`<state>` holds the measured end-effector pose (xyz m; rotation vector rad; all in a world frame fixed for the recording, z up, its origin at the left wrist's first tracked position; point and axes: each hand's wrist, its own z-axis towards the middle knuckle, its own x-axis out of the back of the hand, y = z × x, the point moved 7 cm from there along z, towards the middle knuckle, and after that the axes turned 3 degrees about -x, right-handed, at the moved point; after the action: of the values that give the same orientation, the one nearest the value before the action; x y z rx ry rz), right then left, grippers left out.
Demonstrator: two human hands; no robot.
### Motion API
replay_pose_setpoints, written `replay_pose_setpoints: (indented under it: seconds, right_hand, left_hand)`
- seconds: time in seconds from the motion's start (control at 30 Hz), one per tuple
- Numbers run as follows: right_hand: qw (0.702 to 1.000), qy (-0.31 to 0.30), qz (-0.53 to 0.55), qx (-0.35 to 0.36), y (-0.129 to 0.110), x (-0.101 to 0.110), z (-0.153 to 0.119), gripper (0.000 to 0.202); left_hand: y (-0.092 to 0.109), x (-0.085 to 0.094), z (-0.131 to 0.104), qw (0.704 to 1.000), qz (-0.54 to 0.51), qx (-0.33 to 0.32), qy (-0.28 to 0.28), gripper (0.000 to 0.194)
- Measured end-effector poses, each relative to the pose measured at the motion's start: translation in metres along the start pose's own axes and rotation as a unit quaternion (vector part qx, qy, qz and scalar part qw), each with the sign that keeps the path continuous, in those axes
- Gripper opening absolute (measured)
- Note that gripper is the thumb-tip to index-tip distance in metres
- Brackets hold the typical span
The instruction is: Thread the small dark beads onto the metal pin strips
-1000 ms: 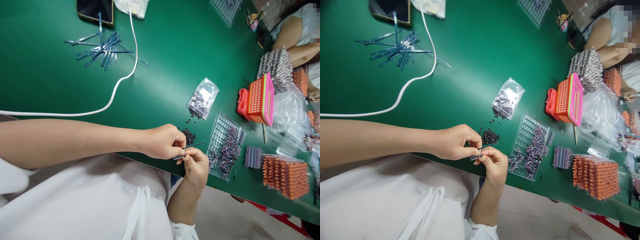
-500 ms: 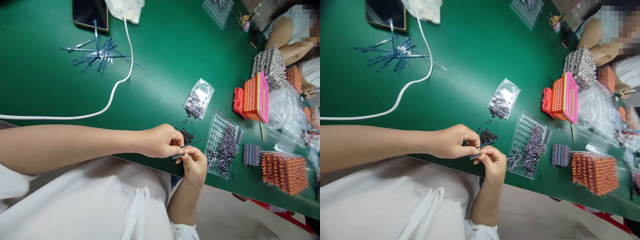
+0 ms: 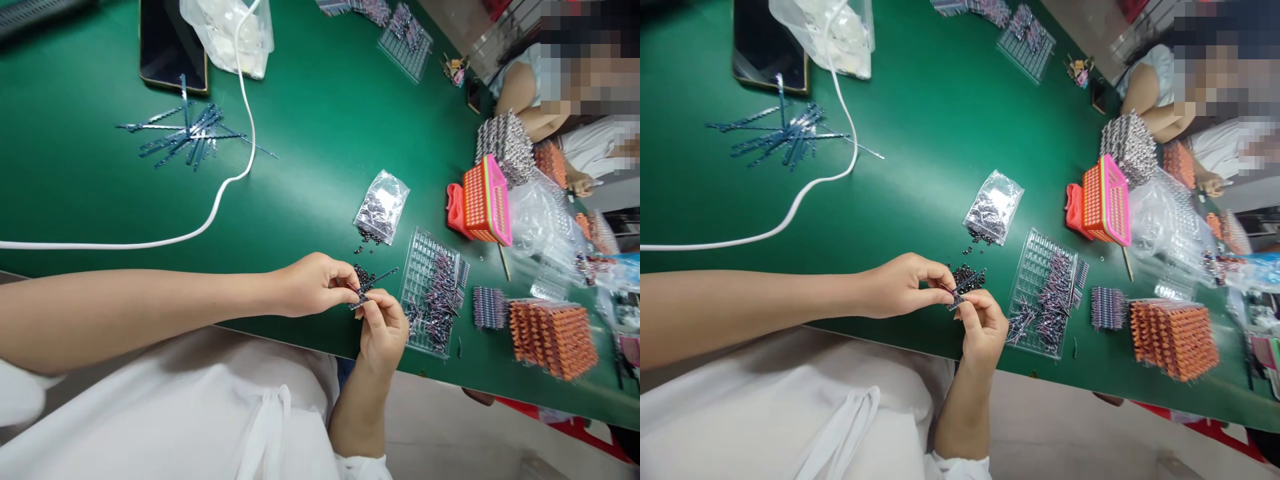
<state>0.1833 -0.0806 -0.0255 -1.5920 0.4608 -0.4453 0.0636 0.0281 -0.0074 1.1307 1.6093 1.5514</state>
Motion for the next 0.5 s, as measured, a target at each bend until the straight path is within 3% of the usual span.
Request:
replay_pose_setpoints:
  seconds: [0.17, 0.33, 0.43, 0.5]
  right_hand:
    - [0.996, -0.065, 0.048, -0.035, 0.007, -0.003, 0.002, 0.015]
    - [0.996, -0.089, 0.02, -0.025, 0.004, -0.003, -0.005, 0.016]
    - [0.994, -0.032, -0.096, 0.034, -0.013, 0.012, -0.012, 0.012]
    - [0.976, 0.063, -0.185, 0.092, -0.03, 0.036, -0.017, 0.009]
  left_hand:
    - [0.012, -0.002, -0.002, 0.994, 0.052, -0.09, -0.035, 0.013]
    - [0.015, -0.009, -0.004, 0.989, 0.034, -0.108, -0.093, 0.011]
    - [0.009, -0.007, -0.001, 0.994, 0.025, -0.07, -0.079, 0.013]
    - [0.004, -0.001, 0.001, 0.998, 0.027, -0.029, -0.044, 0.016]
